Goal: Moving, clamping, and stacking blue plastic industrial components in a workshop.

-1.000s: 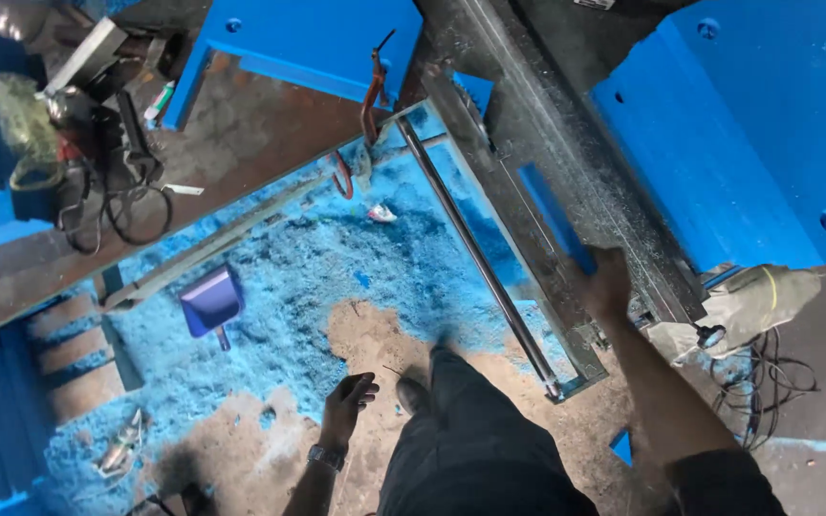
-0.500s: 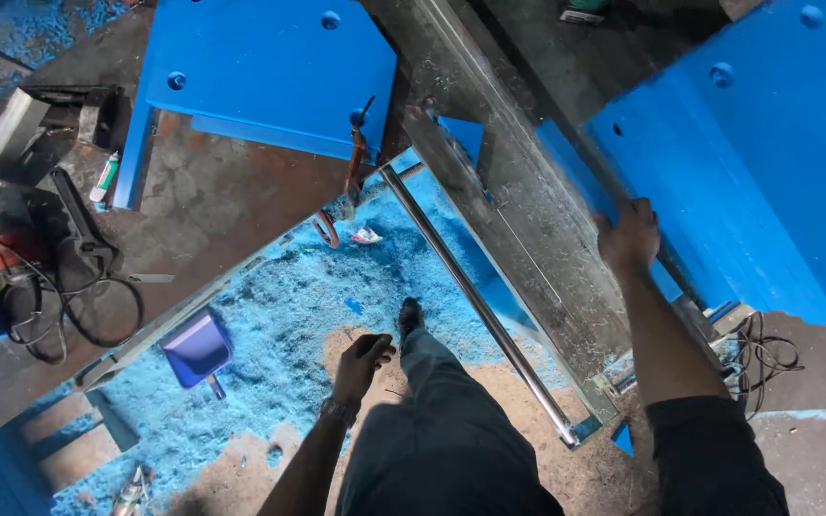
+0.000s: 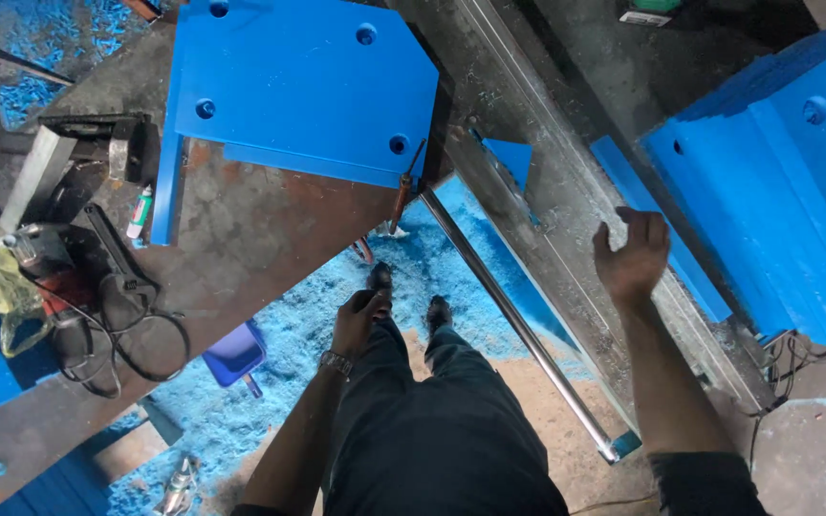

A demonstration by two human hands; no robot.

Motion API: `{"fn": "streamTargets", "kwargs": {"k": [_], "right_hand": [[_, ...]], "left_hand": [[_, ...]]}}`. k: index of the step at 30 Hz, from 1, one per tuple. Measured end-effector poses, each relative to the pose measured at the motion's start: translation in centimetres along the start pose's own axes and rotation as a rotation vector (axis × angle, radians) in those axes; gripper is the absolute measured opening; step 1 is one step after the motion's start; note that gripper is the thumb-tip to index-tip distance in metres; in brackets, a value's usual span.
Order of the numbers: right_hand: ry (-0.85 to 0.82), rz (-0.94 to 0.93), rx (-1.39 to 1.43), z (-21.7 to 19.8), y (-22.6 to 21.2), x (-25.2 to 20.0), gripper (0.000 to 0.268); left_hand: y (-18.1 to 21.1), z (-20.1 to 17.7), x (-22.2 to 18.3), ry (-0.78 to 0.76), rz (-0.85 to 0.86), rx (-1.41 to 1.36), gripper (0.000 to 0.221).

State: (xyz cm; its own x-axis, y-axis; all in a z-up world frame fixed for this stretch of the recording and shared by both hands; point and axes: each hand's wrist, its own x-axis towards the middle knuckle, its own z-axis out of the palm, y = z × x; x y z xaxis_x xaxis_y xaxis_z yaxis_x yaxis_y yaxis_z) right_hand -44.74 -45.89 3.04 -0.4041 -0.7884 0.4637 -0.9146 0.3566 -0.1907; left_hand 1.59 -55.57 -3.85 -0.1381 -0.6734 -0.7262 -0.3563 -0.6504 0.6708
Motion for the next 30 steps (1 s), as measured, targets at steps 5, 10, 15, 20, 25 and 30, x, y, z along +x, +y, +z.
{"fn": "streamTargets", "kwargs": {"k": [5,10,15,20,25,30], "right_hand": [[-0.120,-0.005,0.044,5.9,-5.8,4.9,0.024],[-0.620,0.235,0.094,13.9,-8.0,10.5,0.038],[-0.777,0.445,-0.027,20.9,-8.1,13.2,0.065],[-0.903,0.411,-0.135,21.9,-9.5,15.7,0.069],[-0.959,0.361,-0.091,24.8,-7.6,14.6,0.065],[-0.684,0.110,-0.097,22.9,-6.9,16.7,0.030]], "left_hand": [[0.5,-4.4,3.4,-0.048,-0.108,0.226,0.046],[4.6,-7.6,3.9,-0.079,-0.136,0.280,0.057],[5.9,-9.4,5.0,-0.098,-0.216,0.228,0.057],[6.8,-10.2,4.9,-0.090,-0.245,0.226,0.060],[6.6,-11.4,4.2,-0.093,-0.269,0.193,0.060],[5.0,-12.7,3.7,-0.060,-0.279,0.256,0.058]]}}
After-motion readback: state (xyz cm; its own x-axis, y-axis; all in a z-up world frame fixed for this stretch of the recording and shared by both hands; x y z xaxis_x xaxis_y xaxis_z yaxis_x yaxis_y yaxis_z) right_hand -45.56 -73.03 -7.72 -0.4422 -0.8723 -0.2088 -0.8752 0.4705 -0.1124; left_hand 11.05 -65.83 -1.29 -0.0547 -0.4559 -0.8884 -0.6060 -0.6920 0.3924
